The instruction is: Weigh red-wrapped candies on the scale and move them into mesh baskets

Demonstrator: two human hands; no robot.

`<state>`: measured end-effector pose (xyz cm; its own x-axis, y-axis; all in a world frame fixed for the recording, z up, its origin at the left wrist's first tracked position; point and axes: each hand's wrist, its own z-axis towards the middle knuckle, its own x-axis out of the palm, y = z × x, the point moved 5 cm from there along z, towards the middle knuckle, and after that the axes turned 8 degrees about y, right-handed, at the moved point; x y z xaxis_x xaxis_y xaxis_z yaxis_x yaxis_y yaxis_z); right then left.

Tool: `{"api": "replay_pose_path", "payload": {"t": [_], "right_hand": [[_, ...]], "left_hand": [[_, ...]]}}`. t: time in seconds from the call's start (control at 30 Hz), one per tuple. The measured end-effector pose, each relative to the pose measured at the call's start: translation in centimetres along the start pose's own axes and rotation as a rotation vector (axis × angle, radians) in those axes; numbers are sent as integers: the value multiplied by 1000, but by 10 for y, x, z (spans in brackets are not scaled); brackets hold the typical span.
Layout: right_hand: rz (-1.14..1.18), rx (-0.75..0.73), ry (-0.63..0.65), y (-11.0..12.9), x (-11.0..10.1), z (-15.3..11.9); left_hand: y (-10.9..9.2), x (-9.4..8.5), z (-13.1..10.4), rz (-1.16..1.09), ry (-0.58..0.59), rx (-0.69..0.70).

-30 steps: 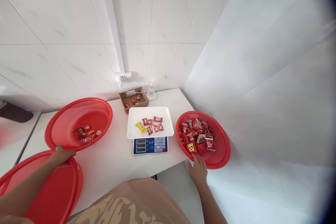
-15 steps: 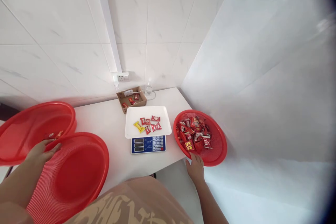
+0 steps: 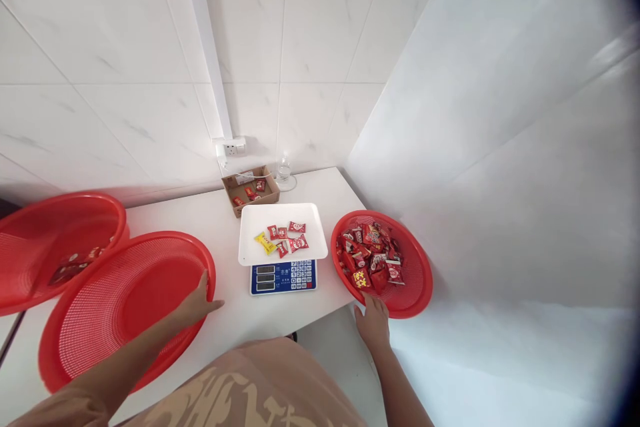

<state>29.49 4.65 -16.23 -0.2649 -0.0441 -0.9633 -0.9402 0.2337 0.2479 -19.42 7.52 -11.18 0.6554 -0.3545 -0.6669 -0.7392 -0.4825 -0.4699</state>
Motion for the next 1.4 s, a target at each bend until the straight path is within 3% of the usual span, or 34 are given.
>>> {"api": "replay_pose_path", "payload": {"t": [0.07, 0.13, 0.23, 0.3, 0.37, 0.43, 0.5, 0.6, 0.73, 0.83, 1.0, 1.2, 1.4], "right_hand": [[-4, -1, 2, 1, -1, 0], [-5, 7, 13, 2, -1, -1], [-5, 21, 21, 3, -3, -1], [-4, 21, 21, 4, -5, -2], [1, 13, 21, 5, -6, -2], [2, 15, 20, 6, -6, -2], [3, 27, 20, 6, -6, -2], [13, 34, 24, 6, -5, -2], [23, 34, 24, 6, -6, -2], [29, 45, 20, 7, -8, -3], [22, 61, 7, 10, -12, -4], [8, 46, 20, 11, -12, -3], [3, 44, 32, 11, -11, -2]], "left_hand": [[-10, 8, 0, 22, 117, -24], [-18, 4, 5, 38, 171, -31], [-30, -9, 16, 68, 113, 39], [-42, -15, 21, 126, 14, 120], [-62, -15, 23, 204, -84, 242], [-91, -8, 25, 286, -110, 395], [-122, 4, 30, 376, -40, 509], [-163, 19, 46, 488, 85, 562], [-195, 31, 68, 551, 161, 623], [-201, 34, 78, 579, 147, 614], [-192, 28, 85, 588, 74, 528], [-177, 15, 75, 578, 22, 517], [-162, 8, 66, 568, 2, 403]]}}
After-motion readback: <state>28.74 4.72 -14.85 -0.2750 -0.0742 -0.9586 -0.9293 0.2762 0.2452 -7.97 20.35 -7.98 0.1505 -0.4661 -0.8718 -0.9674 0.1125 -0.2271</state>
